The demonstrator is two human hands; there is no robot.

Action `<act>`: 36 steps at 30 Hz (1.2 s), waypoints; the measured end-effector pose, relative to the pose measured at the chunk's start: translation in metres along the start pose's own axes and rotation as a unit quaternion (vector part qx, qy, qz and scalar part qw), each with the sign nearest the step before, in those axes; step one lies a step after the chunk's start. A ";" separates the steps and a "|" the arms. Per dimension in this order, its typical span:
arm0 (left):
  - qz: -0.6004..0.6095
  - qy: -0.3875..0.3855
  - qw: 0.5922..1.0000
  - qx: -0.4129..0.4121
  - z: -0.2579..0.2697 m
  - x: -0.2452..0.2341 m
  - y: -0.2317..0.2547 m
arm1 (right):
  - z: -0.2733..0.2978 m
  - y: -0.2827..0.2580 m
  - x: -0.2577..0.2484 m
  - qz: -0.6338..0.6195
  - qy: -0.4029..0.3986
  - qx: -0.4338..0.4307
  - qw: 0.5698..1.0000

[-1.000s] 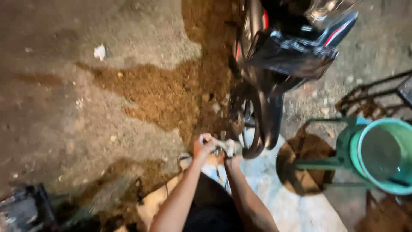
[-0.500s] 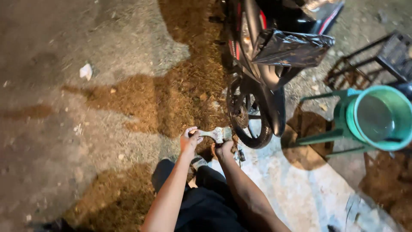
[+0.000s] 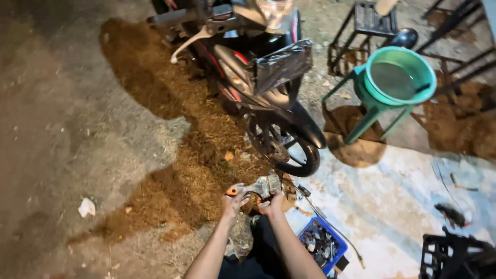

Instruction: The person scrubs the rear wheel, chain, and exhaust of a motorcycle with a brush. They rinse the brush in a bucket of water and continue scrubbing the front wheel and brake disc.

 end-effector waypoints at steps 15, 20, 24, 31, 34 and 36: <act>-0.183 -0.039 0.982 -0.013 -0.049 0.092 -0.040 | -0.065 -0.074 -0.053 0.057 0.012 -0.026 0.998; -0.159 -0.055 0.986 0.006 -0.071 0.111 -0.052 | -0.080 -0.095 -0.062 0.003 0.065 -0.015 0.998; -0.135 -0.064 0.988 0.038 -0.123 0.095 -0.085 | -0.120 -0.095 -0.075 -0.022 0.041 -0.011 0.999; -0.222 -0.117 0.944 0.214 -0.173 0.086 -0.085 | -0.260 -0.092 -0.127 0.056 -0.020 -0.066 0.996; -0.249 -0.136 0.909 0.304 -0.198 0.073 -0.100 | -0.258 -0.107 -0.127 0.097 -0.002 -0.136 0.986; -0.251 -0.153 0.890 0.349 -0.219 0.061 -0.117 | -0.245 -0.115 -0.116 0.096 0.073 -0.151 0.981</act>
Point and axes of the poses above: each hand's wrist, its own z-axis away from the middle knuckle, its own x-axis out of the palm, y = z × x, the point moved 9 cm from there along -z, towards the middle knuckle, and after that the axes turned 5 degrees about z, right-handed, at the moved point
